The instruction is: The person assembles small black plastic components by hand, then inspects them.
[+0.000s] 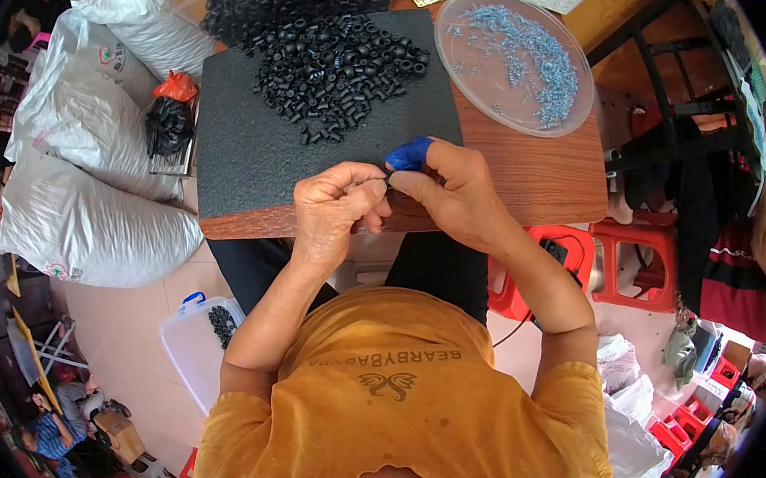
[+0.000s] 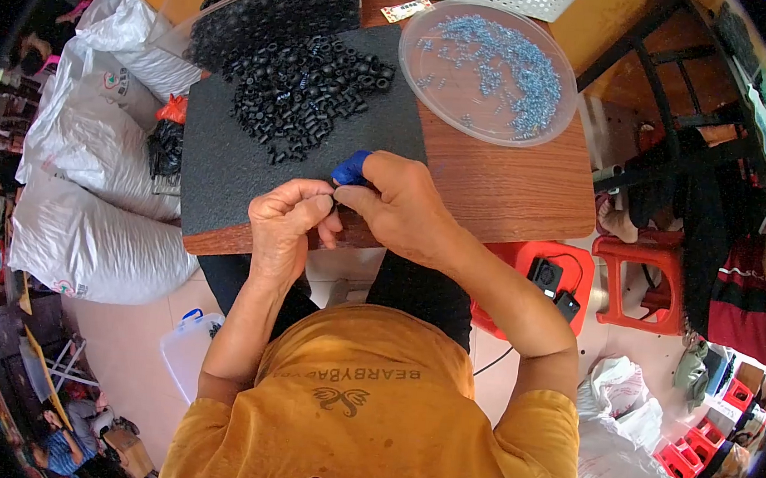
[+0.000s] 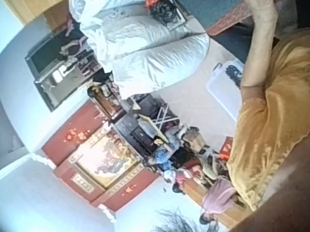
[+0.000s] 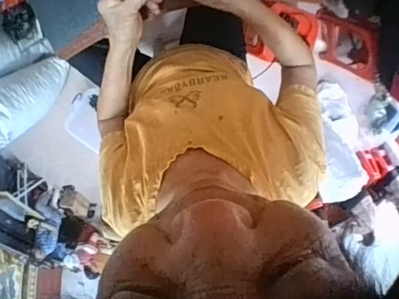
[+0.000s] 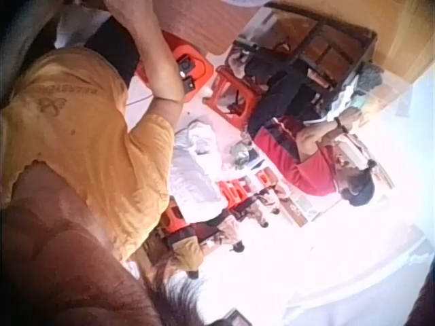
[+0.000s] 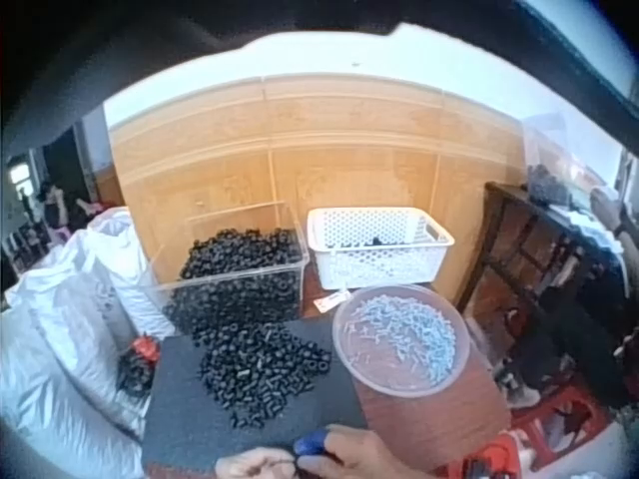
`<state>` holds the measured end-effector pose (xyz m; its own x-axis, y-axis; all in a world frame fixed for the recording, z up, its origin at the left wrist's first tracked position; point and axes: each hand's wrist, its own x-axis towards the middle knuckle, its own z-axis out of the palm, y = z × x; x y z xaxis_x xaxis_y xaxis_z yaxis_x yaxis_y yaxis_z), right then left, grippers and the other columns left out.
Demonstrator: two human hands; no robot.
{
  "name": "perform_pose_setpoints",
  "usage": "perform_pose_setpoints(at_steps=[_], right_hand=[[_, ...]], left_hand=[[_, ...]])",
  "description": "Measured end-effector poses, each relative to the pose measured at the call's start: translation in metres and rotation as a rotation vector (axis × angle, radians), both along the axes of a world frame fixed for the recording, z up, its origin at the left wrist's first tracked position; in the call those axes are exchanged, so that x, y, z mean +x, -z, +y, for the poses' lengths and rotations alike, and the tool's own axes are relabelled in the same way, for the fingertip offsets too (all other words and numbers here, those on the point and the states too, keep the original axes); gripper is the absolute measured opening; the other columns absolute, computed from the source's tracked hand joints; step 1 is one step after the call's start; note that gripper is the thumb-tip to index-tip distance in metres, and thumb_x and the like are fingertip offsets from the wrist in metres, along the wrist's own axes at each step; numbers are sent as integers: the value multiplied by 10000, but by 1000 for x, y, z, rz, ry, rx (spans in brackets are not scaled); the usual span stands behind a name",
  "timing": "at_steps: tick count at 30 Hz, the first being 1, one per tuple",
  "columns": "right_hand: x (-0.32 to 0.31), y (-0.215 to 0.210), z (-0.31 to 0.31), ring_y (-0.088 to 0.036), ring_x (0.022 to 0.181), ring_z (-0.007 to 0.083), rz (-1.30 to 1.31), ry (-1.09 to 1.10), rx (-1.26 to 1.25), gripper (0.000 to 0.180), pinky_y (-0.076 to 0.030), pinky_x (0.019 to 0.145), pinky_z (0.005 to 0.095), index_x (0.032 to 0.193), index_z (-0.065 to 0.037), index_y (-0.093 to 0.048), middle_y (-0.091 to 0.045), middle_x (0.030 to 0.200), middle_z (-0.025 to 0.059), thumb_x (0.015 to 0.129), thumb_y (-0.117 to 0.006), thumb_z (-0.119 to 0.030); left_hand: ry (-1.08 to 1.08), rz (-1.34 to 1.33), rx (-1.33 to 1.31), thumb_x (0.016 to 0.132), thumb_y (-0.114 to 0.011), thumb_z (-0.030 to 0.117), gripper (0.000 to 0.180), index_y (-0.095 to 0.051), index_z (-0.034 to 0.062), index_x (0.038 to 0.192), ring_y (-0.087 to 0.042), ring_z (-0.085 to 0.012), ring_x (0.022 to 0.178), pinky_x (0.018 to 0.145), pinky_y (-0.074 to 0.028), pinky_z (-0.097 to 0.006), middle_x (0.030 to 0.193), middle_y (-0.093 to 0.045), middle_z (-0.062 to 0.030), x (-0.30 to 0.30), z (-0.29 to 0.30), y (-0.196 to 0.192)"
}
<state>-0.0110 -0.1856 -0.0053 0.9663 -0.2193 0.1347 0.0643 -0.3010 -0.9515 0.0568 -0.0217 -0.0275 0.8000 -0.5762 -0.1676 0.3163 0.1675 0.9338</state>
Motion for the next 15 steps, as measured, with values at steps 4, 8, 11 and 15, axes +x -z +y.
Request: perform_pose_setpoints(at_steps=[4, 8, 11, 15], right_hand=[[2, 0, 1, -612, 699, 327, -61, 9, -87, 145, -468, 611, 376, 857, 23, -628, -602, 792, 188, 816, -682, -105], [0, 1, 2, -619, 680, 238, -32, 31, -76, 133, -466, 592, 338, 872, 16, -632, -614, 774, 151, 833, -679, -102], [-1, 3, 5, -613, 680, 130, -1, 45, 100, 114, -475, 589, 283, 879, 12, -636, -643, 758, 93, 844, -682, -86], [0, 6, 7, -596, 706, 44, 4, 36, 374, 86, -491, 608, 226, 877, 9, -642, -665, 759, 24, 853, -684, -63]], left_hand=[[28, -11, 26, 879, -647, 41, 117, -671, -53, 945, -597, -122, 552, 507, -505, -234, 728, -666, -103, 0, 1, -4], [47, -138, 112, 907, -646, 83, 182, -660, -41, 1039, -599, -100, 616, 576, -508, -222, 786, -674, -87, -2, 3, -6], [57, -191, 91, 919, -646, 111, 224, -651, -30, 1092, -604, -90, 668, 607, -516, -218, 827, -677, -78, -5, 3, -7], [50, -261, 78, 925, -634, 102, 229, -644, -29, 1114, -612, -90, 703, 638, -525, -217, 879, -681, -73, -7, 4, -7]])
